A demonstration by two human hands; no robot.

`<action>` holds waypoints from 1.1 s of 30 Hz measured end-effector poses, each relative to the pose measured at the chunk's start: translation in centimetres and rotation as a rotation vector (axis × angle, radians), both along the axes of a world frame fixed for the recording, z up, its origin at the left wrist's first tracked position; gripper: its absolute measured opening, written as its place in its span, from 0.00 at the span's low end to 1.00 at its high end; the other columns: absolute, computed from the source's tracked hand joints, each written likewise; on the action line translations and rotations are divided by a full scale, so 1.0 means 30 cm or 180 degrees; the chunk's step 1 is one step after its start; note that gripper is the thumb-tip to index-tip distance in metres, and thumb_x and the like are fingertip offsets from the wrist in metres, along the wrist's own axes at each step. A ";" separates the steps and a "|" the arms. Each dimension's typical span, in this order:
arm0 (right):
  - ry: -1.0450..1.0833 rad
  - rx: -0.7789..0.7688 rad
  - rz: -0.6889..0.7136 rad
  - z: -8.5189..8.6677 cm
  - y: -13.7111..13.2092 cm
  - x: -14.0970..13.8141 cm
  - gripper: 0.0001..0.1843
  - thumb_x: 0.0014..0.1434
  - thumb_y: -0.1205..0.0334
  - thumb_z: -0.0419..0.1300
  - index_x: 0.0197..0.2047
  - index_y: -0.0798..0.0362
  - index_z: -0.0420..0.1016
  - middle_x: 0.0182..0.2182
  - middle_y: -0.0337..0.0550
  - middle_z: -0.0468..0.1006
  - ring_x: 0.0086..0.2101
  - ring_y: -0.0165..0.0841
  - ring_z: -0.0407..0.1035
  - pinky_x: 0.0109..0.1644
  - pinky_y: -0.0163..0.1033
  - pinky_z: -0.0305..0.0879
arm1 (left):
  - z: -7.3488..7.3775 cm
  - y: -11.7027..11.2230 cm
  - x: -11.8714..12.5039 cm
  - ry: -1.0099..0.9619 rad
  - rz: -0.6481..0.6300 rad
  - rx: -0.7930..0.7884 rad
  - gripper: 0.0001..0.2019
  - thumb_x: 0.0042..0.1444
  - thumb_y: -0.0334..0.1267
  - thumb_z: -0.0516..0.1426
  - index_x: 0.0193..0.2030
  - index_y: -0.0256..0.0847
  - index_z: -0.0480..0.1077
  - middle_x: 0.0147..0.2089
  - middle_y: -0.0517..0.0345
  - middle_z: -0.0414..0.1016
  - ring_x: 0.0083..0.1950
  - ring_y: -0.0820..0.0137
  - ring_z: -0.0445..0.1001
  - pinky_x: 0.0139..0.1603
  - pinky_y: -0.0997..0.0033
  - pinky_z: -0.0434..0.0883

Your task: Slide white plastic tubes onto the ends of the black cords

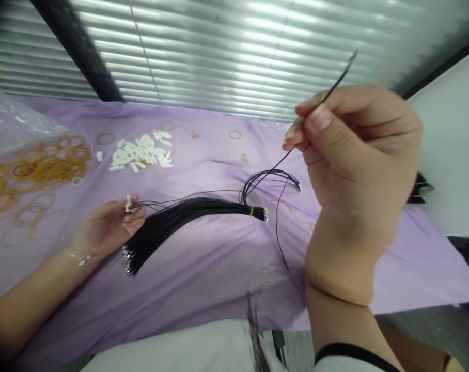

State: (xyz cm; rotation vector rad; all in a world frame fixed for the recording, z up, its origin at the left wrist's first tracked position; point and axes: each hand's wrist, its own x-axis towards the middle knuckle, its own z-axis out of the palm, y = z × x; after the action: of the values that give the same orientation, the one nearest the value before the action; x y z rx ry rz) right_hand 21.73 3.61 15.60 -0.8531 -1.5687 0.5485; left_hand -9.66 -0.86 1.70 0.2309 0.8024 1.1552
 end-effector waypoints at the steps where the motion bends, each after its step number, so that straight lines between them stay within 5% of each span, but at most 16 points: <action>1: 0.0093 -0.0031 0.0116 -0.001 -0.004 -0.015 0.01 0.53 0.63 0.63 0.30 0.48 0.77 0.30 0.43 0.71 0.28 0.33 0.67 0.34 0.45 0.65 | 0.000 -0.003 0.005 0.0119 -0.0014 0.0044 0.02 0.47 0.28 0.60 0.30 0.32 0.73 0.22 0.61 0.66 0.22 0.80 0.62 0.22 0.82 0.65; 3: -0.0084 -0.0291 0.0498 -0.013 -0.014 -0.055 0.06 0.50 0.70 0.65 0.29 0.48 0.79 0.28 0.42 0.74 0.29 0.33 0.69 0.33 0.42 0.65 | 0.001 -0.015 0.017 0.0511 -0.0089 0.0188 0.04 0.45 0.29 0.63 0.31 0.33 0.74 0.24 0.60 0.69 0.23 0.80 0.64 0.24 0.82 0.65; 7: -0.1016 -0.1094 0.1342 -0.095 -0.036 -0.171 0.06 0.49 0.68 0.66 0.33 0.49 0.79 0.28 0.38 0.77 0.28 0.28 0.70 0.28 0.35 0.65 | 0.009 -0.049 0.044 0.1375 -0.0465 0.0502 0.10 0.44 0.34 0.65 0.35 0.35 0.76 0.24 0.60 0.71 0.22 0.80 0.65 0.22 0.82 0.64; 12: -0.1481 -0.1387 0.1716 -0.231 -0.058 -0.295 0.02 0.53 0.68 0.61 0.30 0.55 0.75 0.24 0.37 0.73 0.25 0.24 0.65 0.28 0.31 0.61 | 0.024 -0.080 0.067 0.1585 -0.0596 0.0755 0.12 0.42 0.33 0.66 0.37 0.38 0.74 0.23 0.63 0.71 0.22 0.79 0.67 0.22 0.80 0.67; 17: -0.1563 -0.1252 0.1598 -0.291 -0.068 -0.325 0.04 0.52 0.70 0.60 0.26 0.56 0.72 0.22 0.34 0.66 0.24 0.23 0.59 0.28 0.30 0.56 | 0.020 -0.096 0.072 0.1312 -0.0773 0.0724 0.09 0.42 0.32 0.66 0.33 0.37 0.73 0.25 0.61 0.74 0.22 0.78 0.70 0.21 0.81 0.68; 33: -0.1625 -0.0435 0.1377 -0.321 -0.097 -0.336 0.03 0.52 0.72 0.59 0.28 0.56 0.71 0.23 0.35 0.65 0.24 0.22 0.59 0.28 0.29 0.56 | 0.010 -0.094 0.065 0.1245 -0.0937 0.0766 0.08 0.44 0.33 0.65 0.33 0.36 0.74 0.23 0.62 0.72 0.20 0.80 0.67 0.19 0.82 0.66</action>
State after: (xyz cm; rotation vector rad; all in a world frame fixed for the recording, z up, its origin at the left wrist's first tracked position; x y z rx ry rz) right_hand 11.64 0.69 5.96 -0.7942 -2.2303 0.7947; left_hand -7.70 -3.67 1.99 0.7682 0.9325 0.9359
